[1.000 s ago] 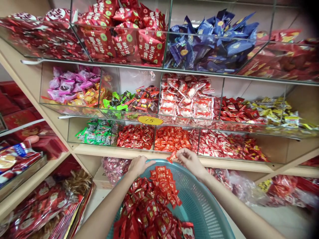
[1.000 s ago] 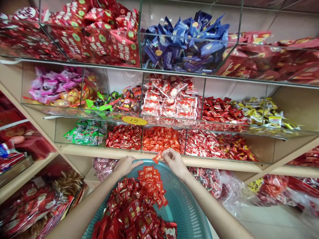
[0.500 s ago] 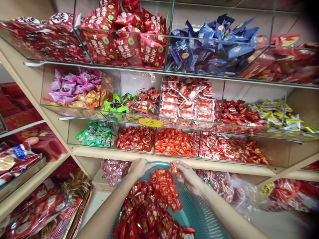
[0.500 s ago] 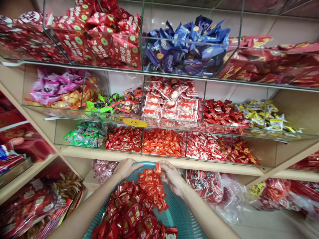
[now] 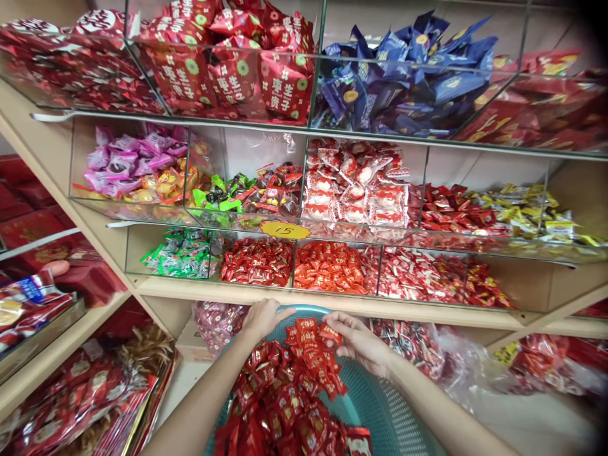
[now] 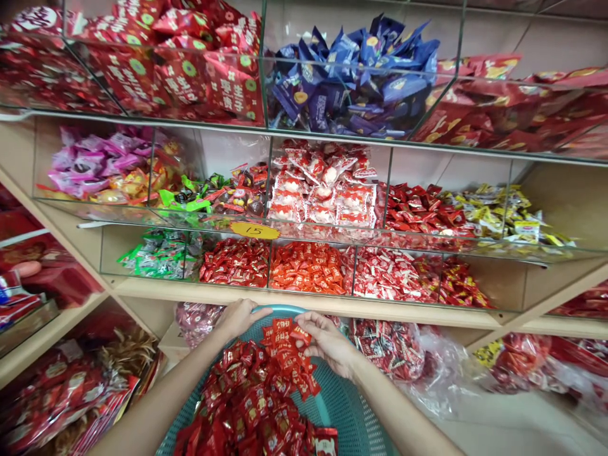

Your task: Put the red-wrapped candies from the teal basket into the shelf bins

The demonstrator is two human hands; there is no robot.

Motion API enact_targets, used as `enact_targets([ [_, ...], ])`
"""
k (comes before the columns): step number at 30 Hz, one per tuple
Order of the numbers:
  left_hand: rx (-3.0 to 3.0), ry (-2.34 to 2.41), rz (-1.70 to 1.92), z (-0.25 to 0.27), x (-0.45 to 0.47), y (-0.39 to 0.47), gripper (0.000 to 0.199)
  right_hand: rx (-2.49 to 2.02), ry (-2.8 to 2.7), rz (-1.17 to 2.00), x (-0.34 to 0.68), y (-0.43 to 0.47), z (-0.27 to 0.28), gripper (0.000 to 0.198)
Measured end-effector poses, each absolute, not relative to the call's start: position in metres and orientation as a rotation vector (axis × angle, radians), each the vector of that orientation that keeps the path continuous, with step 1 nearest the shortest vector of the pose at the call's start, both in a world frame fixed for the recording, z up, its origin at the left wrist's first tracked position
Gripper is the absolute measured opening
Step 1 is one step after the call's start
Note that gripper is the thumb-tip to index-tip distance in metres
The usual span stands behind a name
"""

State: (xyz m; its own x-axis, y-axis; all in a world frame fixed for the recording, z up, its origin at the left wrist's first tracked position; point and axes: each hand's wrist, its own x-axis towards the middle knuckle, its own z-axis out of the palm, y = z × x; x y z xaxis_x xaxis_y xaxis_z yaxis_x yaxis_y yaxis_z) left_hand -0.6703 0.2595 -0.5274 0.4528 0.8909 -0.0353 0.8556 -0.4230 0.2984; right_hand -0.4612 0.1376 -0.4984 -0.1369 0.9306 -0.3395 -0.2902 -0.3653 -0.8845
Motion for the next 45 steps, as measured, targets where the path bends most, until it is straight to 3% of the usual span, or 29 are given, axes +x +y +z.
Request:
enact_targets([
  [8,2.443,1.509,0.164,-0.527,-0.670,0.260,0.076,-1.286,-1.070,1.549,-0.453,0.136,-0.504,0.041],
  [16,2.441,1.504,0.136,-0.522,-0.670,0.259,0.080,-1.539,-1.606,0.807,-0.435,0.127,-0.541,0.037],
  [27,2.434,1.513,0.107,-0.522,-0.671,0.258,0.077,-1.522,-1.604,0.880,-0.443,0.119,-0.561,0.038],
  [40,2.450,1.484,0.129,-0.521,-0.670,0.260,0.073,-1.583,-1.824,0.682,-0.448,0.130,-0.551,0.012],
  [45,2.432,1.497,0.138,-0.521,-0.671,0.259,0.071,-1.671,-1.918,0.553,-0.455,0.128,-0.546,0.016],
])
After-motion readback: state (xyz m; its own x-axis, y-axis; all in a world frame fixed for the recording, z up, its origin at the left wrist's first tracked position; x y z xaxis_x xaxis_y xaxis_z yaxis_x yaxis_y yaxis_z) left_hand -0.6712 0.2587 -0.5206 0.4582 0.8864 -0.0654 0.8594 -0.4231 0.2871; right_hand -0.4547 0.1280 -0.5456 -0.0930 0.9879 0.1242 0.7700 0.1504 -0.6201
